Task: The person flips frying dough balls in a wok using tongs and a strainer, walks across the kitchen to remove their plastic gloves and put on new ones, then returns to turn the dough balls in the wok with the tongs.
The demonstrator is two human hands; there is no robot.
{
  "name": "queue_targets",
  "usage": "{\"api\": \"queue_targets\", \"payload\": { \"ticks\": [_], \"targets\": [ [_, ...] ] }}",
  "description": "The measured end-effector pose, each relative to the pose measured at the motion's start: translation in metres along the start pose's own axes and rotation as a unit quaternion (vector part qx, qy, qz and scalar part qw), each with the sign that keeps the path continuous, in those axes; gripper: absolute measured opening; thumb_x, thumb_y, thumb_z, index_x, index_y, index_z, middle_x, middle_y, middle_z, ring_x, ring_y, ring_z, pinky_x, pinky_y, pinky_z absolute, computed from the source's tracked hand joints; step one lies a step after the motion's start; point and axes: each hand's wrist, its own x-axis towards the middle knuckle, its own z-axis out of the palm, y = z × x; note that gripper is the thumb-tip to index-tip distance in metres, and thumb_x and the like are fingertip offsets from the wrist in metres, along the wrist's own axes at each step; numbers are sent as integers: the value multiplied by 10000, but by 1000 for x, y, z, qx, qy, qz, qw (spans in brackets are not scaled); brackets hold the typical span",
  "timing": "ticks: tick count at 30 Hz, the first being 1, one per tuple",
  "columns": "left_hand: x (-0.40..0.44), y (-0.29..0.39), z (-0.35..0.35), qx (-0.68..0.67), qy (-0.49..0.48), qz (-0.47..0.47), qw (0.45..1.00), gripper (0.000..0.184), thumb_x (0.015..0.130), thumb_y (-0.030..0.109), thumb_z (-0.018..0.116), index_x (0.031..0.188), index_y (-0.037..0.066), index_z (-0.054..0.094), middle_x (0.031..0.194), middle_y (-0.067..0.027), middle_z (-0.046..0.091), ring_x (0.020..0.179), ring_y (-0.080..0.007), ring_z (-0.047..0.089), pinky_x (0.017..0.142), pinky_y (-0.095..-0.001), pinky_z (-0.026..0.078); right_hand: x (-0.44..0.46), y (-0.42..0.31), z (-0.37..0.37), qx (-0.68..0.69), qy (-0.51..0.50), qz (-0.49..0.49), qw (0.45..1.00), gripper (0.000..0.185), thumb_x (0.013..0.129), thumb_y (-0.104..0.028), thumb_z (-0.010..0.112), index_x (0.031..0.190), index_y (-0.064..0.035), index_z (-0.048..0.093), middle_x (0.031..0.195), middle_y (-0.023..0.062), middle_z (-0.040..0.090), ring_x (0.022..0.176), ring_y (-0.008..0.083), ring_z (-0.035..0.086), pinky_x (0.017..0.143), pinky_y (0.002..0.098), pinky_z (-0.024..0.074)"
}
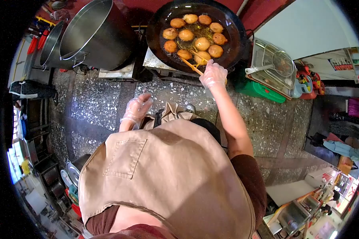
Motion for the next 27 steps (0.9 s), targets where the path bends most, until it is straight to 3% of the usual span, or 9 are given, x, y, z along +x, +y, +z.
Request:
{"api": "queue_targets", "payload": {
  "ticks": [14,19,21,27],
  "targets": [
    [0,2,4,-9,-12,-8,1000,348,856,200,588,1138,-4,579,1036,-213,642,973,-336,625,829,-377,491,-22,9,0,11,11,8,1000,604,655,-306,739,1136,-20,509,947,125,632,906,294,625,765,400,480],
    [0,3,2,3,-26,-7,1000,355,869,204,581,1153,-9,578,1061,-209,642,1000,-321,624,849,-364,489,-26,15,-20,56,-71,30,995,580,683,-338,741,1120,-29,520,956,136,642,933,268,629,765,382,493],
    [0,0,5,-3,-6,13,1000,347,840,198,597,1127,4,580,998,-219,643,922,-357,630,787,-384,498,-22,15,-17,47,-68,40,996,560,688,-334,738,1113,-36,526,962,132,646,939,265,630,771,378,493],
    [2,9,-2,15,-26,-4,1000,349,873,224,575,1140,0,586,1044,-209,646,980,-325,629,832,-364,492,-25,14,-18,26,-76,42,996,554,687,-325,749,1105,-48,513,1004,146,636,981,297,614,812,401,483]
  ]
}}
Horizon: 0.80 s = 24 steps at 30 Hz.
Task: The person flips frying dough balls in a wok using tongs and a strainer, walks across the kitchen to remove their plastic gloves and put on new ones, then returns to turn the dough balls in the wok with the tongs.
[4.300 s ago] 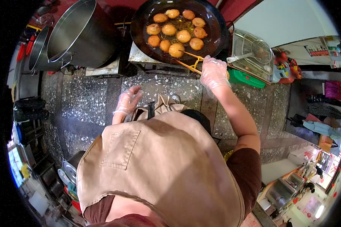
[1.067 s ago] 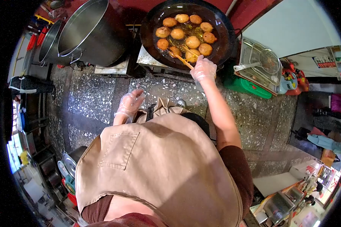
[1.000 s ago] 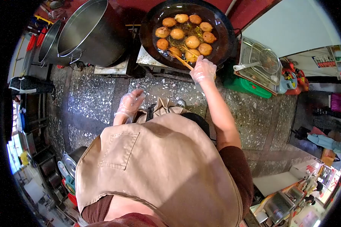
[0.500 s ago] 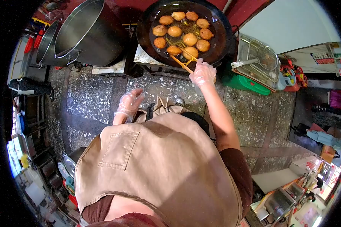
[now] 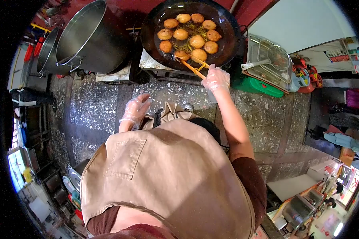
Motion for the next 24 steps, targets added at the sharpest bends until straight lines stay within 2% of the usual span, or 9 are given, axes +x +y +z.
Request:
{"api": "queue_targets", "payload": {
  "ticks": [3,5,6,11,24],
  "targets": [
    [0,-4,4,-5,4,8,1000,344,873,222,575,1134,0,588,1040,-208,647,976,-328,630,826,-369,494,3,0,10,-16,39,2,999,543,687,-317,749,1093,-46,513,993,142,635,975,292,617,807,399,484],
    [1,-4,5,-8,4,8,1000,349,860,222,574,1130,0,589,1024,-216,644,958,-343,627,819,-378,491,9,-4,18,-26,61,-14,998,488,720,-238,677,1133,-27,527,977,132,645,933,295,631,792,398,476],
    [1,-4,5,-11,6,7,1000,354,848,221,574,1125,1,591,1009,-223,641,940,-357,624,811,-387,488,11,-5,22,-26,62,-14,998,488,720,-238,677,1133,-27,527,977,132,645,933,295,631,792,398,476],
    [0,0,0,3,-3,6,1000,337,873,210,572,1134,-3,582,1036,-209,647,972,-333,629,826,-375,494,15,-11,26,-27,78,-17,996,602,702,-238,684,1212,11,485,989,140,636,924,294,632,788,407,473],
    [-1,-2,0,3,-2,6,1000,328,868,188,577,1137,0,583,1039,-212,645,970,-330,632,825,-374,496,2,-7,13,-17,78,-9,997,572,659,-257,733,1121,-22,490,971,139,625,904,296,632,766,408,477]
  ]
}}
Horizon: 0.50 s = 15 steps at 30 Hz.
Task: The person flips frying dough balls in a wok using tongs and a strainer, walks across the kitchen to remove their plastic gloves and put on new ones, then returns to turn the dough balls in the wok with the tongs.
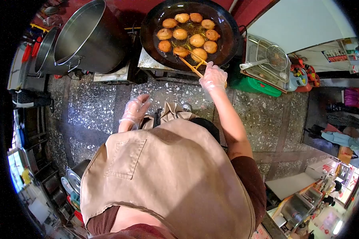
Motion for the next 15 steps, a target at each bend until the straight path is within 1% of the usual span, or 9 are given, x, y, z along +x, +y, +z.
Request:
{"api": "queue_targets", "payload": {
  "ticks": [7,15],
  "targets": [
    [4,5,-3,2,-7,4,1000,337,867,203,572,1130,-7,584,1015,-222,646,945,-343,633,803,-381,496,0,3,1,-6,-1,4,1000,586,655,-272,742,1123,-23,492,974,147,625,906,300,634,767,413,480],
    [6,9,-5,-4,-19,-4,1000,348,870,211,564,1138,-11,578,1024,-225,643,961,-349,626,827,-388,486,-1,5,1,-15,17,2,1000,591,656,-286,749,1122,-23,497,958,142,629,907,297,636,762,410,483]
  ]
}}
